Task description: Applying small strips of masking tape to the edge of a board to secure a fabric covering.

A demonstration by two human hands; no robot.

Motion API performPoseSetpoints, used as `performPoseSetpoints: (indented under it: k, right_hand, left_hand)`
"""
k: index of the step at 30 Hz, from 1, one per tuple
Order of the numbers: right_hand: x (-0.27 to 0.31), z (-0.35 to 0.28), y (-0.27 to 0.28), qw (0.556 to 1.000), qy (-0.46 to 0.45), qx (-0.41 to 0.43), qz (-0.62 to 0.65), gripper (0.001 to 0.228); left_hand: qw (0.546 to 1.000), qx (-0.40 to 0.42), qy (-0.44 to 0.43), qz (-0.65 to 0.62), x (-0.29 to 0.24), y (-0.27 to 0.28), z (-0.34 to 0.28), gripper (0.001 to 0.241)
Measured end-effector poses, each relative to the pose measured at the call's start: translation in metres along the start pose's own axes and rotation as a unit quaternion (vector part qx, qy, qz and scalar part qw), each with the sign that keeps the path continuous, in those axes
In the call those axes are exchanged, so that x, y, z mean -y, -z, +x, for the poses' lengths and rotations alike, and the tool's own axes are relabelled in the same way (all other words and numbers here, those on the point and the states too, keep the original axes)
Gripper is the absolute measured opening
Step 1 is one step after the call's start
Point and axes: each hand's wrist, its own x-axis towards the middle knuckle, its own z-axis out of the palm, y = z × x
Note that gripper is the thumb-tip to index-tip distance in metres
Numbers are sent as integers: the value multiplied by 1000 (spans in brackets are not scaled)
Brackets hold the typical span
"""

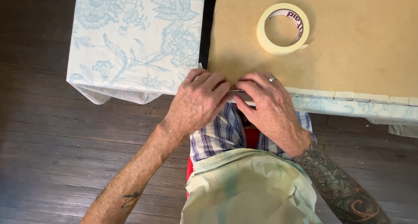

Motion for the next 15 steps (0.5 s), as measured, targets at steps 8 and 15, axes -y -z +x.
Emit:
performPoseSetpoints:
  k: [8, 15]
  right_hand:
    - [-8, 2, -4, 999, 6, 47, -13, 7]
    - [-8, 3, -3, 996, 28, 68, -55, 4]
  left_hand:
    - [999, 26, -18, 34, 2, -17, -6, 4]
    - [996, 85, 13, -1, -4, 4, 6, 6]
